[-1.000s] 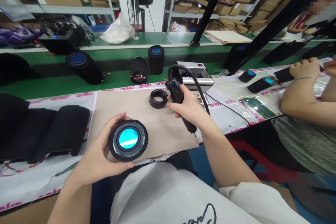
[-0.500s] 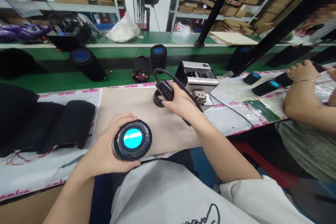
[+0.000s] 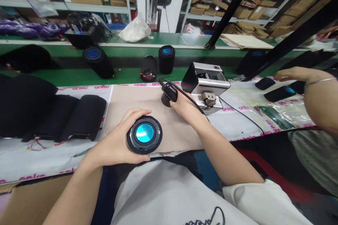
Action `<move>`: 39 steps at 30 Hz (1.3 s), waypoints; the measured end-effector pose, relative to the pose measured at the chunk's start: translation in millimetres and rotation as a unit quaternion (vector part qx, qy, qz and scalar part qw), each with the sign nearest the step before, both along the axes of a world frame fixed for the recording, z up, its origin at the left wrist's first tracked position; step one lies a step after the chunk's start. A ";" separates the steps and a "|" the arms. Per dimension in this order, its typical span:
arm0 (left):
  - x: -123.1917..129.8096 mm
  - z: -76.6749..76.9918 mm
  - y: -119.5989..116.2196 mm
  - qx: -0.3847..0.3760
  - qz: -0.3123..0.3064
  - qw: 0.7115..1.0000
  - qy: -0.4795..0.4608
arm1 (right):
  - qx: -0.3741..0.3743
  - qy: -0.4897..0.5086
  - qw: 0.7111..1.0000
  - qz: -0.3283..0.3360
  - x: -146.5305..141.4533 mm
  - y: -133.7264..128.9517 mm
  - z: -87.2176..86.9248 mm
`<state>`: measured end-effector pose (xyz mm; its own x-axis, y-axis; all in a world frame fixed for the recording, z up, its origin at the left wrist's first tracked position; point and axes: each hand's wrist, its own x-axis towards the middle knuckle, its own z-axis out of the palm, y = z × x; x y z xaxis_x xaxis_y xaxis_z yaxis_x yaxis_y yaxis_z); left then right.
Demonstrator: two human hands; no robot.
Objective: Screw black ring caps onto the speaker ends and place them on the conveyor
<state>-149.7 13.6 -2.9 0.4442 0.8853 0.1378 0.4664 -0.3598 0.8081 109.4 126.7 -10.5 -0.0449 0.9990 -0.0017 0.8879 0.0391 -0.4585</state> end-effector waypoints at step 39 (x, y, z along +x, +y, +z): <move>64.2 -40.2 -10.8 0.149 0.196 0.953 -0.178 | -0.039 0.442 0.862 0.244 16.4 -69.6 51.2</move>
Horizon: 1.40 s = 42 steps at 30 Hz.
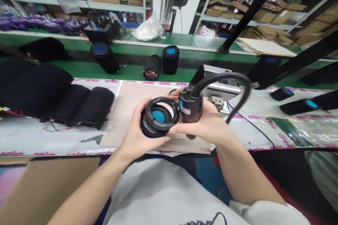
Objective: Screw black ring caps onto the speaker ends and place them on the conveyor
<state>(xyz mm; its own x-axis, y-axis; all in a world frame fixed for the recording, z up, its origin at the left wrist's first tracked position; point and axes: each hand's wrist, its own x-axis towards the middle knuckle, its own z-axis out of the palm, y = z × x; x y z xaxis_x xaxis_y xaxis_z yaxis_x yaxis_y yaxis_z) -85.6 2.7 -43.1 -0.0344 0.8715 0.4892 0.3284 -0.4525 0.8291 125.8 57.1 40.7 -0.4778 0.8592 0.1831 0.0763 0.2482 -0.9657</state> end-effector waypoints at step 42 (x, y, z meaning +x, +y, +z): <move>2.1 2.7 -4.8 -0.078 -0.059 0.990 -0.101 | 0.242 -0.132 0.961 0.028 3.1 -40.5 6.2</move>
